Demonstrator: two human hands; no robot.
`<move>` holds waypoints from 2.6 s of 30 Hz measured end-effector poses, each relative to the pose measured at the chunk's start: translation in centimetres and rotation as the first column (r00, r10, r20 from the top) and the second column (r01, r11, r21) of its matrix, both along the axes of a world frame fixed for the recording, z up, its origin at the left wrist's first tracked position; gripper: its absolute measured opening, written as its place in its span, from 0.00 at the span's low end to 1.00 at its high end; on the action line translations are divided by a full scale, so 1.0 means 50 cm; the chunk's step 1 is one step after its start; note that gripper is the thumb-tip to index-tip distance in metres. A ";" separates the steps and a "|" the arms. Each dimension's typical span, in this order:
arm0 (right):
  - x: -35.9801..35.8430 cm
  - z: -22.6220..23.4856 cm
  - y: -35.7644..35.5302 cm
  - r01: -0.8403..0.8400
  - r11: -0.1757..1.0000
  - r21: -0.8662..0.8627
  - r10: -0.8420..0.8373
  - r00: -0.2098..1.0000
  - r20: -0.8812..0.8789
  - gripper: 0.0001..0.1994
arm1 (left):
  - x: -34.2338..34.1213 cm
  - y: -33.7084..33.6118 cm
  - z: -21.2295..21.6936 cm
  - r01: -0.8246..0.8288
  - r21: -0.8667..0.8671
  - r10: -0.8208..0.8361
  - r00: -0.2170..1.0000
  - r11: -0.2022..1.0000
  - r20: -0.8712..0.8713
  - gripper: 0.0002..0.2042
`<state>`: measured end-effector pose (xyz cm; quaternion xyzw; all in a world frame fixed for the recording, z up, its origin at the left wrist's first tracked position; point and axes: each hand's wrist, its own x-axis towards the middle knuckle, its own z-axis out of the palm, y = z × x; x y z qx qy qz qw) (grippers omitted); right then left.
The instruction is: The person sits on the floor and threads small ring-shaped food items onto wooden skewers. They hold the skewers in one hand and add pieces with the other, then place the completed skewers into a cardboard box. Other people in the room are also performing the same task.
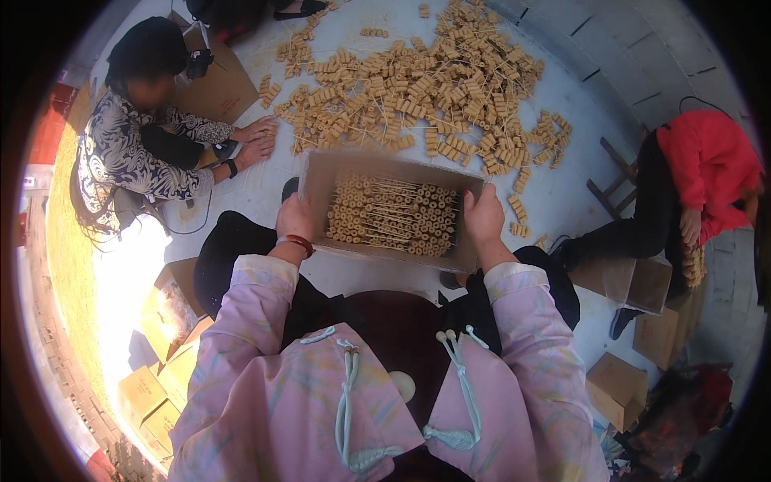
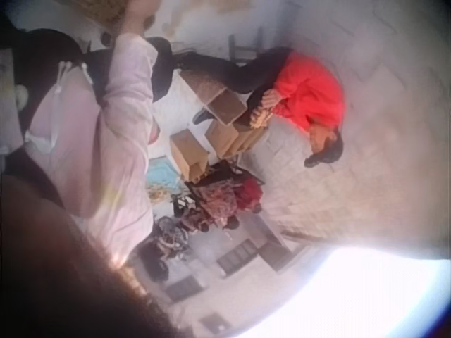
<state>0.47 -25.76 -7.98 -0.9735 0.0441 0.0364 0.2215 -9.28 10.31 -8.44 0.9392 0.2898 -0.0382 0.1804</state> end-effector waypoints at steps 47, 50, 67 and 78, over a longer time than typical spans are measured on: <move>0.006 0.025 -0.004 -0.016 0.996 0.083 0.014 1.000 0.026 0.17 | -0.008 -0.025 -0.009 -0.132 0.062 0.132 0.991 0.989 0.009 0.16; 0.008 0.090 -0.012 -0.142 0.984 -0.109 0.125 0.981 -0.148 0.19 | -0.010 -0.025 -0.010 -0.117 0.062 0.117 0.993 0.991 0.010 0.15; -0.108 0.136 0.080 -0.887 0.430 0.167 0.895 0.393 -0.212 0.06 | -0.012 -0.027 -0.009 -0.155 0.053 0.155 0.988 0.987 -0.007 0.14; -0.109 0.166 0.093 -0.888 0.431 0.160 0.888 0.386 -0.251 0.11 | -0.016 -0.032 -0.008 -0.145 0.045 0.145 0.989 0.988 0.022 0.13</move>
